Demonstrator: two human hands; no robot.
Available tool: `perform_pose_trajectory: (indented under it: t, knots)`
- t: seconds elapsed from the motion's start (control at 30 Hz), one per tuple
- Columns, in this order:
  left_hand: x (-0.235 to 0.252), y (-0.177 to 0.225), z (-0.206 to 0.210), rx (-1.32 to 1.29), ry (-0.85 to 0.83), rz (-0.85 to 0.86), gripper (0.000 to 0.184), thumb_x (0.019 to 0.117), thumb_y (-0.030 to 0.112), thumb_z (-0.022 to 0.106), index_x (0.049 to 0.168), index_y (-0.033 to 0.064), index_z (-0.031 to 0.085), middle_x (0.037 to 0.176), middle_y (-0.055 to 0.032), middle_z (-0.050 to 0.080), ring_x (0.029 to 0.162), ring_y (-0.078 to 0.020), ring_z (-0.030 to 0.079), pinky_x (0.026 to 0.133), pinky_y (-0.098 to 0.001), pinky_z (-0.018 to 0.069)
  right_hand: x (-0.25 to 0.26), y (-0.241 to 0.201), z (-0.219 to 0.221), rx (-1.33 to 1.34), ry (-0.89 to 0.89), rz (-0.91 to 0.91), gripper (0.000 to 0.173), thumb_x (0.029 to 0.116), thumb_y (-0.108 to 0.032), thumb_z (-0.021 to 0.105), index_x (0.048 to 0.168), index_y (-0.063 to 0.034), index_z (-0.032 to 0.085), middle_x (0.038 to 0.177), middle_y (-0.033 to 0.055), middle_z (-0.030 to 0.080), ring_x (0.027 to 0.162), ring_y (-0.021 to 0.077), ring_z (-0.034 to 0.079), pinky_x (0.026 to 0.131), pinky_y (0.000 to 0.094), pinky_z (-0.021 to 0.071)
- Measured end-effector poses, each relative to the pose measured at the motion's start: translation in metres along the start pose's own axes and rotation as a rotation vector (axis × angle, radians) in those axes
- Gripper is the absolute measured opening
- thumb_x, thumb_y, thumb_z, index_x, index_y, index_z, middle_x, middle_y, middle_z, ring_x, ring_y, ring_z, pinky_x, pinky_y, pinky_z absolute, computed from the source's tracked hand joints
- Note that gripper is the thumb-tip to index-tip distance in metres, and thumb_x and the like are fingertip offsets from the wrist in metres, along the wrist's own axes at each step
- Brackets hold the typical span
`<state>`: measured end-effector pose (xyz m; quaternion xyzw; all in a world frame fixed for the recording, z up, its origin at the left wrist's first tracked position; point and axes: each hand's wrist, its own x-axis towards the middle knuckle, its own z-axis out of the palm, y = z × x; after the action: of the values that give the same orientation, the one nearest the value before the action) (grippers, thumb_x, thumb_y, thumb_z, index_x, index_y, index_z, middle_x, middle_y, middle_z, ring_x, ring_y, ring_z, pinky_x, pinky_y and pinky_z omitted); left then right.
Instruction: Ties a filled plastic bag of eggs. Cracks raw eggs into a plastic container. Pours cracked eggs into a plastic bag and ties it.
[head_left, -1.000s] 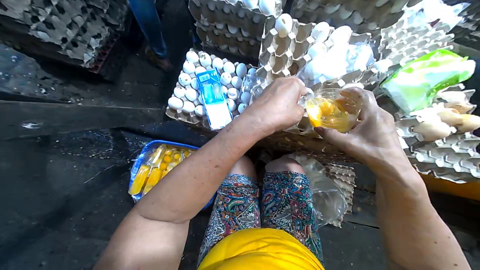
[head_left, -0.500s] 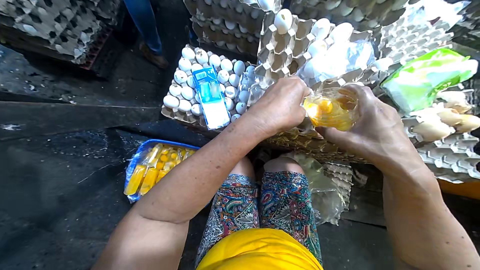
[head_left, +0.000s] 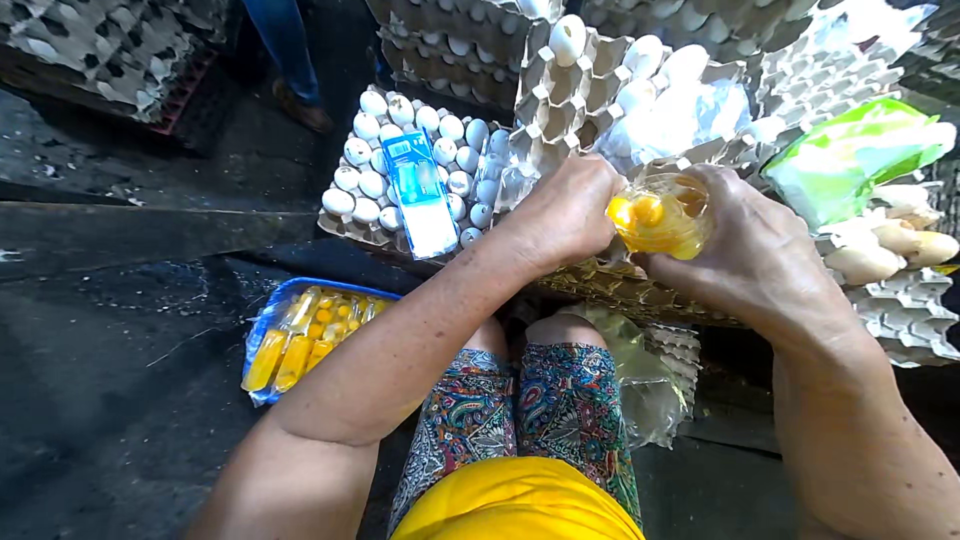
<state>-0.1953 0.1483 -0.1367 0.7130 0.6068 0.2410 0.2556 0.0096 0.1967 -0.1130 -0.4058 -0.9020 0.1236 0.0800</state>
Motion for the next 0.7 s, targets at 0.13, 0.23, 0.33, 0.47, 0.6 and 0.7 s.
perform_pose_trajectory:
  t: [0.13,0.23,0.33,0.47,0.6,0.7]
  knots:
    - [0.002,0.001,-0.001,0.010,-0.014,-0.010,0.035,0.0937,0.008,0.063,0.128,0.0040,0.071,0.136,-0.0126,0.065,0.121,-0.0244,0.063,0.101,-0.0408,0.0499,0.003,-0.001,-0.001,-0.035,-0.015,0.015,0.082,0.0754,-0.043,0.076,0.142,-0.0047,0.049,0.115,0.0228,0.066,0.093,0.0440,0.067,0.068,0.0649,0.0508]
    - [0.003,-0.001,0.001,0.008,0.000,-0.005,0.035,0.0932,0.008,0.063,0.126,0.0043,0.072,0.135,-0.0122,0.065,0.120,-0.0241,0.063,0.100,-0.0405,0.0502,0.005,-0.002,-0.003,-0.053,-0.028,0.027,0.080,0.0753,-0.042,0.077,0.141,-0.0052,0.050,0.114,0.0232,0.066,0.091,0.0445,0.067,0.067,0.0655,0.0501]
    - [0.003,-0.001,0.001,-0.001,0.003,-0.013,0.035,0.0929,0.008,0.063,0.127,0.0049,0.072,0.135,-0.0114,0.065,0.118,-0.0231,0.063,0.099,-0.0398,0.0506,0.006,-0.001,-0.004,-0.063,-0.034,0.011,0.081,0.0750,-0.042,0.077,0.141,-0.0052,0.050,0.114,0.0225,0.066,0.090,0.0443,0.067,0.066,0.0650,0.0503]
    - [0.003,-0.001,0.001,-0.004,0.011,-0.009,0.036,0.0925,0.008,0.065,0.128,0.0046,0.071,0.134,-0.0119,0.066,0.120,-0.0224,0.063,0.100,-0.0381,0.0504,0.009,-0.003,-0.005,-0.096,-0.043,0.007,0.080,0.0744,-0.043,0.076,0.139,-0.0039,0.051,0.113,0.0230,0.065,0.090,0.0452,0.067,0.065,0.0645,0.0501]
    - [0.004,-0.003,0.001,-0.011,-0.003,-0.009,0.037,0.0930,0.009,0.066,0.130,0.0043,0.070,0.136,-0.0133,0.064,0.124,-0.0248,0.061,0.104,-0.0411,0.0483,0.011,-0.007,-0.008,-0.122,-0.071,0.029,0.081,0.0731,-0.042,0.078,0.139,-0.0035,0.051,0.116,0.0239,0.065,0.093,0.0473,0.067,0.068,0.0676,0.0499]
    - [0.004,-0.003,0.001,-0.026,0.001,-0.011,0.037,0.0932,0.009,0.066,0.130,0.0043,0.070,0.135,-0.0133,0.064,0.120,-0.0242,0.063,0.101,-0.0402,0.0497,0.011,-0.006,-0.007,-0.126,-0.069,0.009,0.081,0.0733,-0.040,0.078,0.141,-0.0050,0.049,0.115,0.0244,0.065,0.090,0.0476,0.066,0.064,0.0670,0.0491]
